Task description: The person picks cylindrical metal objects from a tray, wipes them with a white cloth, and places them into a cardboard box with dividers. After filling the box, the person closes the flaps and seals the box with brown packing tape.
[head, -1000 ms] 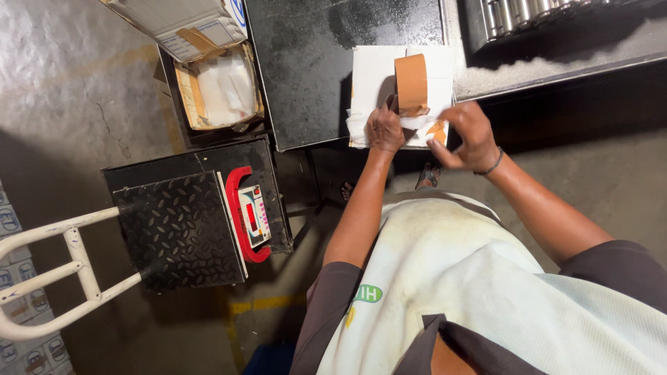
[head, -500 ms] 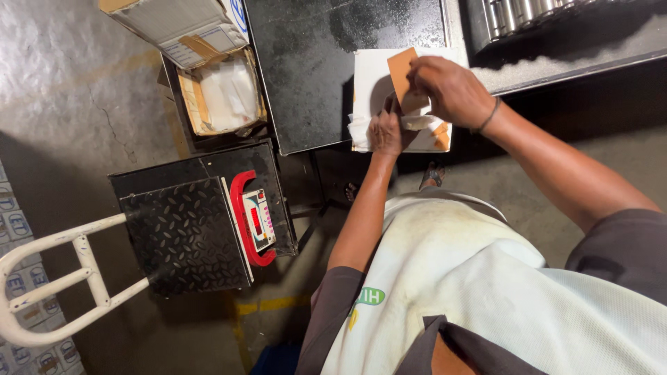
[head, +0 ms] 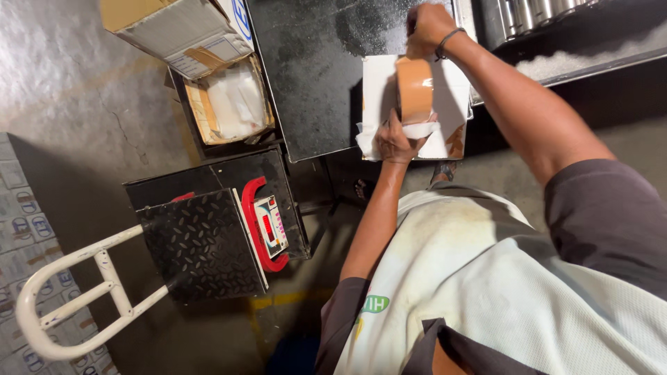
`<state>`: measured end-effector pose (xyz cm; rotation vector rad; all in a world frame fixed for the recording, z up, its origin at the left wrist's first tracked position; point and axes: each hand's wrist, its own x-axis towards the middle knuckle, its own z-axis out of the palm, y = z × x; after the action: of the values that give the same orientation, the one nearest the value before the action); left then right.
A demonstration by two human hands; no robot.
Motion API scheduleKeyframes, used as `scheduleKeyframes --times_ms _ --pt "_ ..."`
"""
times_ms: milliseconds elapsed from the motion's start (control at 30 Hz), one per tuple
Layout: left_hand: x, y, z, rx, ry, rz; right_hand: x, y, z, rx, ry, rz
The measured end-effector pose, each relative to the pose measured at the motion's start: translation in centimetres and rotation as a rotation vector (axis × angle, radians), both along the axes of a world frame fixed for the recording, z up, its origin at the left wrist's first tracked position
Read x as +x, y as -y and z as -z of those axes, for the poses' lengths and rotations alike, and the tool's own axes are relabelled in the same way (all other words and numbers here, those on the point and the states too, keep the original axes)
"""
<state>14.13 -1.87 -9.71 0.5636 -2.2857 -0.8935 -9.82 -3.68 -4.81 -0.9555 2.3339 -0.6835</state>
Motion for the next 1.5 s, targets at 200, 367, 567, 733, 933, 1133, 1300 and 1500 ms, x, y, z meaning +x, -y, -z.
scheduleKeyframes --times_ms 200,367,567,733,933,1133,1300,1500 --pt "-0.5 0.2 0.7 -0.062 0.033 -0.005 -0.3 -1.1 0.6 -0.217 -0.157 0.172" --pt "-0.2 -0.2 3.0 0.257 0.119 -0.047 0.6 -0.6 2.2 -0.603 0.059 0.411" --pt "-0.5 -0.3 3.7 0.253 -0.064 -0.162 -0.1 -0.6 3.4 -0.558 0.271 0.403" --pt "-1.5 -0.1 2.0 0.171 0.053 -0.162 -0.7 -0.6 2.0 -0.393 0.169 0.601" --pt "-1.5 -0.1 1.2 0.069 0.026 -0.181 -0.3 -0.6 0.7 -0.407 0.143 0.522" --pt "-1.3 0.0 1.4 0.051 -0.083 -0.123 -0.6 -1.0 0.1 -0.503 0.285 0.788" --pt "-1.5 -0.1 1.4 0.146 -0.177 -0.105 -0.1 -1.1 -0.2 -0.657 0.067 0.731" --pt "-0.7 0.0 1.2 0.107 -0.229 0.016 -0.2 -1.5 0.1 -0.542 0.182 0.661"
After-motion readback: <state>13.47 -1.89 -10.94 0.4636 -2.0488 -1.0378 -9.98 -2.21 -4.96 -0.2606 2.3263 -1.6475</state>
